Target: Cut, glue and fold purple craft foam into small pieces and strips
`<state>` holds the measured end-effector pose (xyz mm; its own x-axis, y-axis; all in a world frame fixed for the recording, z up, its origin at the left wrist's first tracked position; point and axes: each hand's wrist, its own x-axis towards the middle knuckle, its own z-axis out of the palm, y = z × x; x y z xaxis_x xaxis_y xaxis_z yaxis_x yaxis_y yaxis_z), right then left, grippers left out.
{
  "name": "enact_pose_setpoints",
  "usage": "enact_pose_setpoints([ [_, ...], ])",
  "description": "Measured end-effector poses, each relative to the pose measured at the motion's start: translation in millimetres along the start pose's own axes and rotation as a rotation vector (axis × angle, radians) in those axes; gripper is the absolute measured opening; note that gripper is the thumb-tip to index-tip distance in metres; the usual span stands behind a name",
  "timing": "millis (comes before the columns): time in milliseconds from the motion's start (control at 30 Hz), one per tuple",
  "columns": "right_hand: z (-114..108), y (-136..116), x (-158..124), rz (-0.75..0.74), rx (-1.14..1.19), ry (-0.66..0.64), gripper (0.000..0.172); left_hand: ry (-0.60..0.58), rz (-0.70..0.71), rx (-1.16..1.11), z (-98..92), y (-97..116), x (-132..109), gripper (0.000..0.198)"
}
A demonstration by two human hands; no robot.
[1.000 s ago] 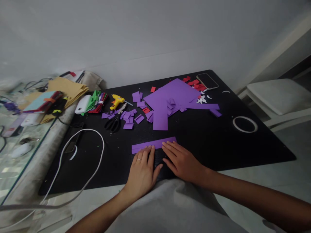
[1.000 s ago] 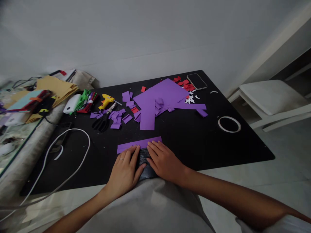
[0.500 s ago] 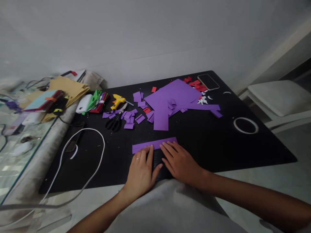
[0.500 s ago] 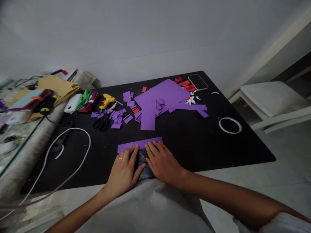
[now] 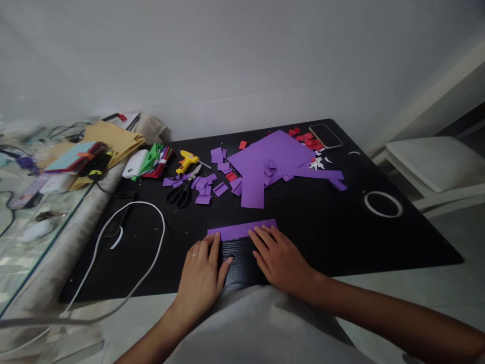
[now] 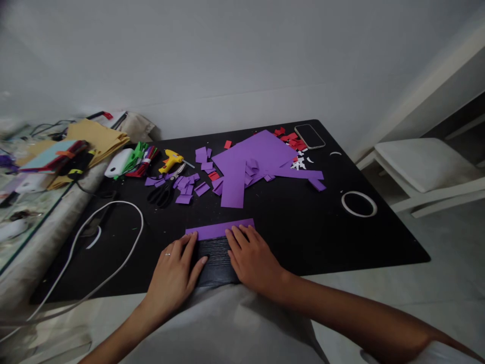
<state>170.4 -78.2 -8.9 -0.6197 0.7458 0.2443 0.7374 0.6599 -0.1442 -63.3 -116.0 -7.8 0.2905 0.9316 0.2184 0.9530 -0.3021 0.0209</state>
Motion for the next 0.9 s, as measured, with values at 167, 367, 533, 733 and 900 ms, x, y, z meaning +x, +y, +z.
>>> enact_pose_setpoints([
  [167,-2,-6,4,0.065,-0.019,-0.035,0.047,-0.019,0.003,-0.013,-1.0,2,1,0.054],
  [367,-5,13,-13,0.134,-0.072,0.003,0.053,-0.048,-0.014,-0.008,-4.0,2,1,0.054],
  [533,-7,27,-24,0.155,-0.096,0.037,0.053,-0.035,-0.037,-0.040,-7.4,7,6,0.052],
  [733,-3,25,-22,0.149,-0.090,0.045,0.054,-0.025,0.049,-0.227,-3.1,42,30,0.057],
  [900,-2,26,-23,0.155,-0.078,0.027,0.051,-0.099,0.194,-0.356,5.7,64,38,0.060],
])
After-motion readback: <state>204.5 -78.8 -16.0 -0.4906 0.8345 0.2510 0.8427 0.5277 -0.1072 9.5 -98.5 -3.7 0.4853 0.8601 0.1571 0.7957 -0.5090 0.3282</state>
